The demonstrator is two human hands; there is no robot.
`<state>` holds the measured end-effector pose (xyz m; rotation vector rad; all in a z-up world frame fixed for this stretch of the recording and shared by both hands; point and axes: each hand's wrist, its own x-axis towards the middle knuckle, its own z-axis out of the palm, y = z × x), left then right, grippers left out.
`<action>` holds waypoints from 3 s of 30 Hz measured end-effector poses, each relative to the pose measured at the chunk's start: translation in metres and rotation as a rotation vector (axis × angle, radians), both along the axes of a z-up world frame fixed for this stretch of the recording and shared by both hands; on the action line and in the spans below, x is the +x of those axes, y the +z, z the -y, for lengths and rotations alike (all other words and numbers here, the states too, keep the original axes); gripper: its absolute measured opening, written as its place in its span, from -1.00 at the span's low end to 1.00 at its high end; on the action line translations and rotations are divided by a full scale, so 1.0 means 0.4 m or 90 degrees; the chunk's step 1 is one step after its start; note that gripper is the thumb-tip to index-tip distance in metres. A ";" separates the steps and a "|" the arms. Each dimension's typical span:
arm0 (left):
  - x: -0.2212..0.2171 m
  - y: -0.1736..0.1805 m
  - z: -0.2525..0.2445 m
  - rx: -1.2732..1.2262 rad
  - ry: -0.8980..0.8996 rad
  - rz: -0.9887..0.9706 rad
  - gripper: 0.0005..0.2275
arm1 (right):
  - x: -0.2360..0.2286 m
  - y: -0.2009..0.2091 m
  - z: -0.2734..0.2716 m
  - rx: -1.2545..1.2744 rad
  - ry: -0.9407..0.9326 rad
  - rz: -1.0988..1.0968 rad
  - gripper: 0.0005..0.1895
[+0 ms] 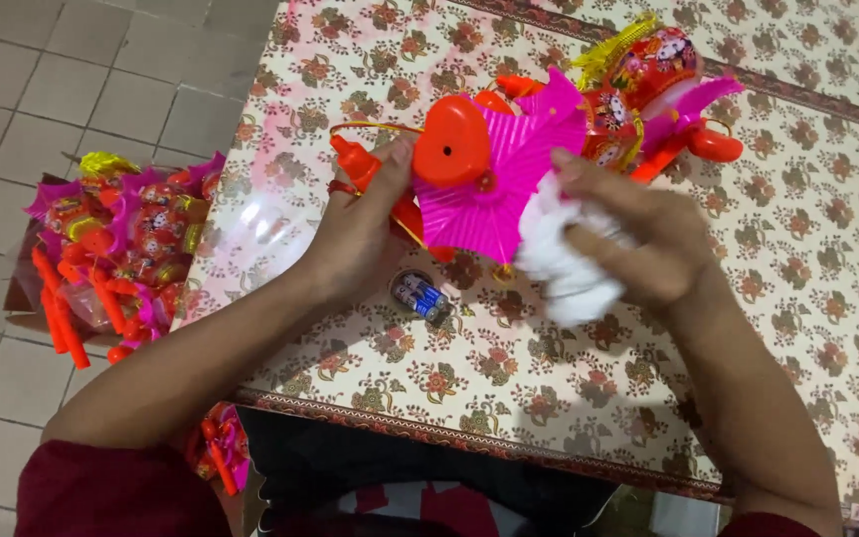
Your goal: Assembling decorative plastic lanterns by connecting various colorful parts and cleaning them with a white cloth.
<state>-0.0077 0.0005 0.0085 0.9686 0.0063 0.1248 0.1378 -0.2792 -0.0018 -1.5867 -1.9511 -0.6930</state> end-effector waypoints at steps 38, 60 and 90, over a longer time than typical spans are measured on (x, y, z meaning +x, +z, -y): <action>0.016 -0.057 0.044 0.134 0.234 0.063 -0.62 | -0.129 -0.018 -0.149 0.098 -0.337 -0.842 -0.56; 0.010 -0.060 0.038 0.318 0.013 0.135 -0.46 | -0.104 0.191 -0.123 0.057 -0.339 -1.119 -0.58; 0.025 -0.040 -0.027 0.402 0.255 0.081 -0.24 | -0.072 0.249 -0.099 -0.255 -0.434 -0.712 -0.54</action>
